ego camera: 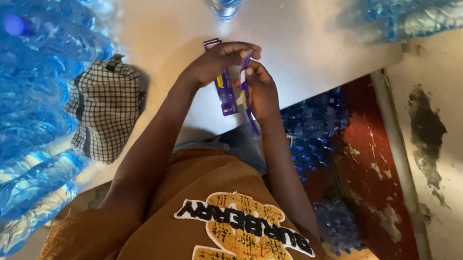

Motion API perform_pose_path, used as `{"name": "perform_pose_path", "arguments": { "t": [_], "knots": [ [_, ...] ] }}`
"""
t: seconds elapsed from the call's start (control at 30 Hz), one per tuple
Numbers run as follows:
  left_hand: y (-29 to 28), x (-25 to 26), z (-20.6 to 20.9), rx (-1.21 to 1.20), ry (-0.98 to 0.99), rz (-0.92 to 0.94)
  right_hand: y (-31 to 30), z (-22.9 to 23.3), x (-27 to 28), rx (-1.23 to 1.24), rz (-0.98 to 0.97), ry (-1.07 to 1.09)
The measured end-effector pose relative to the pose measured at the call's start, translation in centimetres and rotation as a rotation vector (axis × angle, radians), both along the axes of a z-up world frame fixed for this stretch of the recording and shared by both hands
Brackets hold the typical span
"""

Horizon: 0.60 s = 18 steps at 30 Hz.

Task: A person is manually applying labels to plastic water bottles at a workstation in a water production facility.

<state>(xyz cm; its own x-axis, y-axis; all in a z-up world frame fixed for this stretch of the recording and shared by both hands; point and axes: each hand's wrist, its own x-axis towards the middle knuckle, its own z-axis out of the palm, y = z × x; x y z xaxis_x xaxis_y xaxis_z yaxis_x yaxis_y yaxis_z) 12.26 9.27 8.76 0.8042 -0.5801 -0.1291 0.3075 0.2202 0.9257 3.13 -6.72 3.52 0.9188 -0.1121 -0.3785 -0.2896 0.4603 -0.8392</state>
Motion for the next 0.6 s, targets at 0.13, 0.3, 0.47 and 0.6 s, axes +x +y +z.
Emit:
{"name": "perform_pose_path", "arguments": {
  "t": [0.13, 0.3, 0.47, 0.6],
  "knots": [
    [-3.1, -0.8, -1.9, -0.067, 0.044, 0.086, -0.5, 2.9, -0.7, -0.15, -0.155, -0.016],
    [-4.8, -0.9, -1.4, 0.015, -0.15, 0.252, -3.6, 2.6, -1.4, -0.4, -0.223, -0.25],
    [-5.8, -3.4, 1.9, 0.254, -0.213, 0.292, -2.9, 2.3, -1.3, -0.393, -0.282, -0.267],
    [-6.0, -5.5, 1.3, 0.131, -0.14, 0.269, -1.4, 4.2, -2.2, -0.412, -0.258, -0.267]
  ]
}}
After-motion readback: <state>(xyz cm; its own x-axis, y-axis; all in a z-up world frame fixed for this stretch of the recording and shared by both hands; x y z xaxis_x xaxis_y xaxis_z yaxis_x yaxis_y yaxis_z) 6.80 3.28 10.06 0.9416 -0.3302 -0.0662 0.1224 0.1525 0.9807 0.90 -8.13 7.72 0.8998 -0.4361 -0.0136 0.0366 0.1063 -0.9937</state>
